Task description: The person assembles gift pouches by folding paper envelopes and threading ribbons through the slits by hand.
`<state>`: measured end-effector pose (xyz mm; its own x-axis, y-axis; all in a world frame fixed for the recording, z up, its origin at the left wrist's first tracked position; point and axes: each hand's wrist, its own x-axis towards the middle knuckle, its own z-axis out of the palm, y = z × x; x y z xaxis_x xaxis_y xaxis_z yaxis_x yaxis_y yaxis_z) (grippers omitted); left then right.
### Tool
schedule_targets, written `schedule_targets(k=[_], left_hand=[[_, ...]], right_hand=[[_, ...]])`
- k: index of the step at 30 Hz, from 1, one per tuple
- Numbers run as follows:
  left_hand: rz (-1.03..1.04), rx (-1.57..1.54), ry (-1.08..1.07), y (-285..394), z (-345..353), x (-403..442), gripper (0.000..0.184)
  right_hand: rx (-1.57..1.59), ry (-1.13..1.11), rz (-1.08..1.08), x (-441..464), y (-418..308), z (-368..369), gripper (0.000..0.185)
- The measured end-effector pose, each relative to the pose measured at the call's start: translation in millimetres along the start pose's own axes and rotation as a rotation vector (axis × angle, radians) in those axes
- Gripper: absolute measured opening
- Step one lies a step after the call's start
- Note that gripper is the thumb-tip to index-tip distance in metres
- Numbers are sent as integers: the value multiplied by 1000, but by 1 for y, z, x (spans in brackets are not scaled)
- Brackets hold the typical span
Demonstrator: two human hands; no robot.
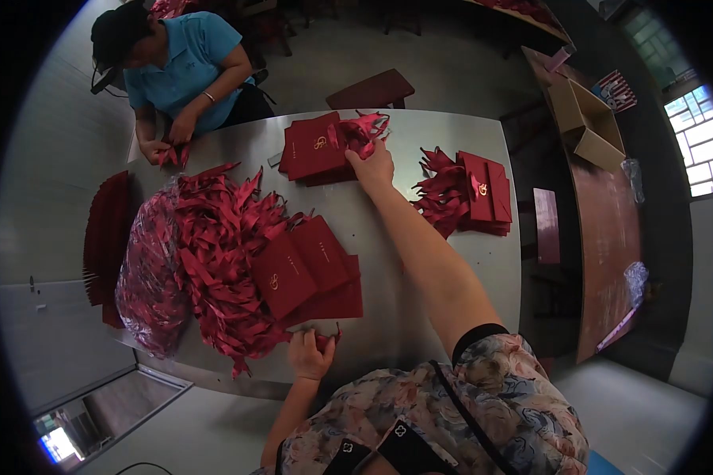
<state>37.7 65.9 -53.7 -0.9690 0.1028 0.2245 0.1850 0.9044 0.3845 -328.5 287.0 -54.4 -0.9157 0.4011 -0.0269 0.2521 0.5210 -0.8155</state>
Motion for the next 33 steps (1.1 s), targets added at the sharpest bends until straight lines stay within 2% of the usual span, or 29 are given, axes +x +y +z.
schedule_targets(k=[3,5,6,9,11,13,15,20,22,24,26,27,29,31,32,33], left_hand=[[-6,-1,-14,0,1,0,44],[-11,6,-18,0,2,-1,43],[-15,18,-12,0,2,-1,42],[-28,19,-30,-1,1,-3,42],[-36,8,-55,-3,3,-4,43],[-14,26,-11,-4,5,-4,43],[-8,21,-15,-3,6,-5,44],[-23,36,13,-4,8,-9,46],[2,50,34,-6,9,-10,47],[-10,48,29,-5,6,-9,46],[-34,44,10,-1,2,-8,45],[-92,-25,-65,0,0,-4,43],[-169,-88,-140,3,-5,-1,40],[-294,-402,-276,7,-6,4,30],[-307,-396,-268,9,-4,7,30],[-417,-680,-294,13,-2,9,30]], right_hand=[[84,74,-34,2,12,-11,67],[264,184,-48,-6,14,-18,52],[265,186,-47,-14,13,-24,52],[596,72,20,-63,-12,-73,32],[602,-40,20,-93,-2,-88,37],[595,-58,-1,-124,17,-96,35],[461,-73,-200,-153,32,-115,33],[315,-104,17,-187,85,-154,38],[301,-114,0,-191,97,-170,38],[223,-59,-116,-194,103,-184,37],[65,-49,-297,-190,106,-196,27],[7,-40,-396,-190,102,-202,23],[32,-79,-415,-195,87,-210,19],[291,-155,-272,-200,70,-215,16],[444,-217,-62,-207,59,-217,12],[449,-235,-63,-214,44,-224,12]])
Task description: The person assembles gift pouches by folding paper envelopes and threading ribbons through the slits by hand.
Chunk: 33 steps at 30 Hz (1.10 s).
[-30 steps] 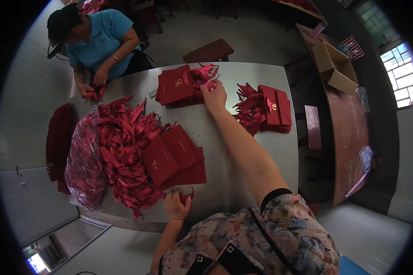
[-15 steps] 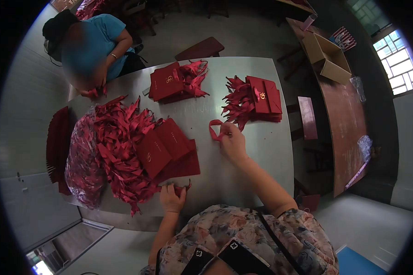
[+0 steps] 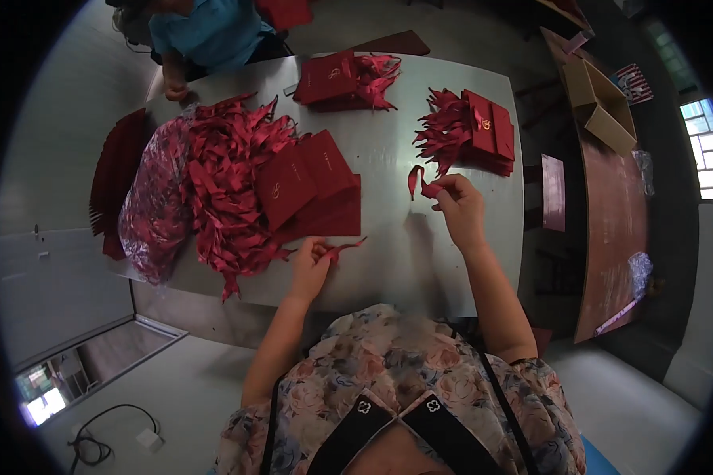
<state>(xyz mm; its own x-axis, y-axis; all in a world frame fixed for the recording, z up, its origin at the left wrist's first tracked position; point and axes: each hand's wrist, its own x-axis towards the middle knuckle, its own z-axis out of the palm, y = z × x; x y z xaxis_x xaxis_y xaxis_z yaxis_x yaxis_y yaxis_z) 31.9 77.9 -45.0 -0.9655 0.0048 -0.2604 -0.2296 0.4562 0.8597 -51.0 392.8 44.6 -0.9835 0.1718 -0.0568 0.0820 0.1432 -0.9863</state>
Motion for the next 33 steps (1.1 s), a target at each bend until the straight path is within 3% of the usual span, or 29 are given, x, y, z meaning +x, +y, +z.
schedule_targets(k=[1,2,4,7,10,13,15,23,25,26,28,30,32,33], left_hand=[[-77,-288,-49,0,3,0,32],[-85,-284,-31,1,5,0,32],[-96,-613,-36,2,8,3,41],[-188,-768,-31,12,2,1,47],[-255,-837,-39,31,-6,-3,46],[-262,-874,-25,45,-12,-7,46],[-251,-862,-12,56,-16,-9,45],[-150,-862,59,93,-25,-17,27],[-55,-512,53,68,-13,-10,17],[-54,-514,60,57,-12,-7,17],[-58,-193,462,43,-12,-3,17],[-88,-144,687,22,-31,14,23],[-91,-66,782,22,-46,33,25],[-223,-120,754,45,-53,38,26]], right_hand=[[81,-27,80,-7,-16,1,12],[162,-54,160,-14,-28,3,12],[201,-107,135,-27,-41,6,12],[386,-207,145,-42,-52,8,12],[182,-303,227,-44,-41,13,14],[-135,-381,172,-43,25,17,16],[-162,-433,276,-55,41,26,16],[-117,-619,68,-67,36,82,18],[-415,-571,-342,-58,39,82,17],[-416,-577,-347,-56,38,80,17],[-565,-481,-364,-52,20,78,18],[-529,-433,-395,-41,19,85,18],[-492,-387,-425,-31,12,95,18],[-457,-383,-461,-27,3,102,18]])
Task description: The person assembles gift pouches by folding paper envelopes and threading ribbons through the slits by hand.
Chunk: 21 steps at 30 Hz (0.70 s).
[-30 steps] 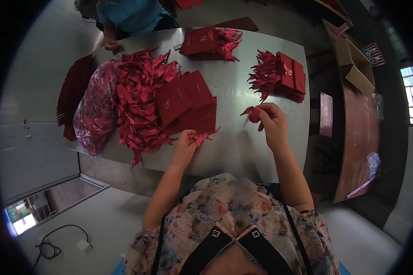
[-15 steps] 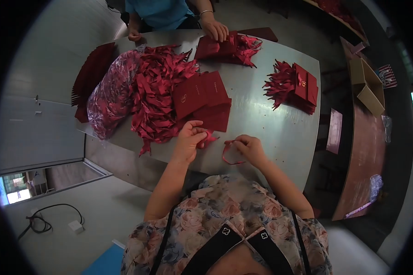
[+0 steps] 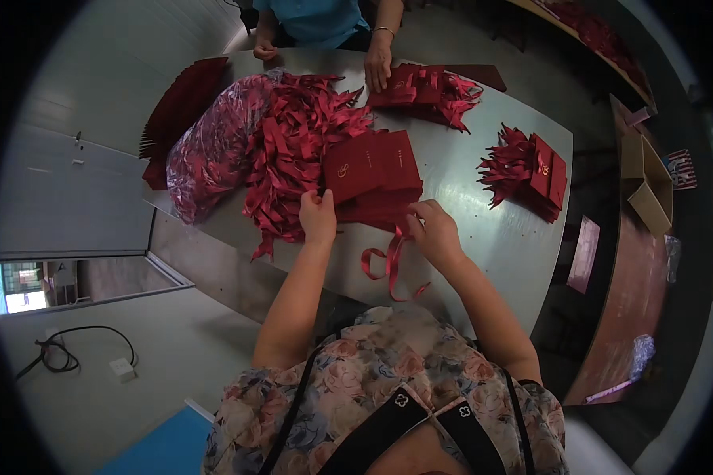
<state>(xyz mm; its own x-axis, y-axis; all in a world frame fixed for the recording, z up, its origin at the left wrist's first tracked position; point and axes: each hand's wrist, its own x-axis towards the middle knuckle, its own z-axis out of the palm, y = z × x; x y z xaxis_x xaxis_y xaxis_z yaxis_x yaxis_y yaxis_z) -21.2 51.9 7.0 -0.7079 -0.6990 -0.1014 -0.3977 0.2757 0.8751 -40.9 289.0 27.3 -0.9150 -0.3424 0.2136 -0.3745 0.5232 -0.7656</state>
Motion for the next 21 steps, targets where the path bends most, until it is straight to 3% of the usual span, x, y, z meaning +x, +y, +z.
schedule_targets(k=[1,2,4,8,10,14,16,21], left_hand=[[-138,0,-24,15,-1,4,27],[-135,-4,-22,10,2,12,27],[-483,-329,-113,-6,7,25,25],[-517,-699,-305,-7,-13,22,22],[-400,-764,-407,12,-27,6,21],[-268,-714,-570,28,-41,-19,22],[-252,-696,-656,36,-41,-34,29],[10,-437,-607,55,-37,-62,45]], right_hand=[[24,21,-37,6,-5,1,18],[23,22,-42,8,-8,2,18],[91,-65,-12,9,-11,3,17],[197,-137,110,-7,12,7,20],[620,-190,515,-10,14,3,25],[882,-92,561,-5,-8,-15,32],[1247,-38,642,-4,-14,-21,35],[1203,-98,529,-16,-16,-36,32]])
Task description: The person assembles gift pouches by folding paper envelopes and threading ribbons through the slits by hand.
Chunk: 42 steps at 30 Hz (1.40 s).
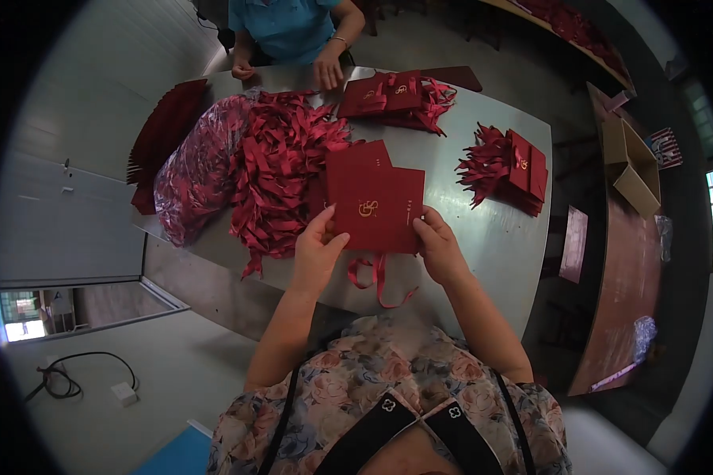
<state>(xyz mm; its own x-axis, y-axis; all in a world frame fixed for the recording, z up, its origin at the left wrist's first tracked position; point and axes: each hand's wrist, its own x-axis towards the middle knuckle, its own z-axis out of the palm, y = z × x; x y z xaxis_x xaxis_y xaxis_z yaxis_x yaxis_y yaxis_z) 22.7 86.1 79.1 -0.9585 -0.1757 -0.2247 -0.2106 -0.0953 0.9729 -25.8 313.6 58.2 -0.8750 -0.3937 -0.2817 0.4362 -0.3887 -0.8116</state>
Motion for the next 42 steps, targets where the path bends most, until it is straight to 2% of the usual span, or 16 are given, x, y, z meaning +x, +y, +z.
schedule_targets(k=[2,4,8,10,14,17,19,23,25,29,33,35,37,39,41,42], left_hand=[[78,148,2,1,5,-3,53],[317,524,18,2,11,-5,62],[501,754,124,-4,32,-10,60],[401,417,112,-6,42,-14,51],[325,381,85,-10,46,-18,42],[164,323,-18,2,57,-28,34],[82,82,-69,11,73,-35,26],[51,275,-226,-5,59,-34,26],[10,14,-365,4,62,-39,36],[17,-91,-435,-1,55,-41,36],[-88,-276,-154,-2,15,-37,34],[-8,-208,136,19,-16,-37,33],[99,-224,294,23,-48,-38,32],[72,-227,330,16,-76,-45,31],[51,-230,364,1,-86,-53,30],[25,-252,377,-6,-83,-58,29]], right_hand=[[-77,8,-29,-8,1,-1,32],[-66,63,-27,-15,3,-1,29],[-247,96,-201,-27,16,-7,27],[-389,157,-333,-29,23,-11,25],[-311,289,-361,-32,32,-27,22],[-409,413,-324,-36,31,-34,20],[-489,434,-356,-38,37,-39,19],[-489,426,-354,-51,36,-33,18],[-601,411,-345,-57,39,-30,18],[-573,382,-292,-61,44,-25,19],[-559,257,-201,-62,46,-32,23],[-595,293,-208,-58,60,-56,26],[-661,302,-160,-61,59,-66,25],[-727,309,-120,-59,60,-64,24],[-1023,194,-170,-54,61,-60,20],[-1025,186,-168,-50,64,-57,20]])
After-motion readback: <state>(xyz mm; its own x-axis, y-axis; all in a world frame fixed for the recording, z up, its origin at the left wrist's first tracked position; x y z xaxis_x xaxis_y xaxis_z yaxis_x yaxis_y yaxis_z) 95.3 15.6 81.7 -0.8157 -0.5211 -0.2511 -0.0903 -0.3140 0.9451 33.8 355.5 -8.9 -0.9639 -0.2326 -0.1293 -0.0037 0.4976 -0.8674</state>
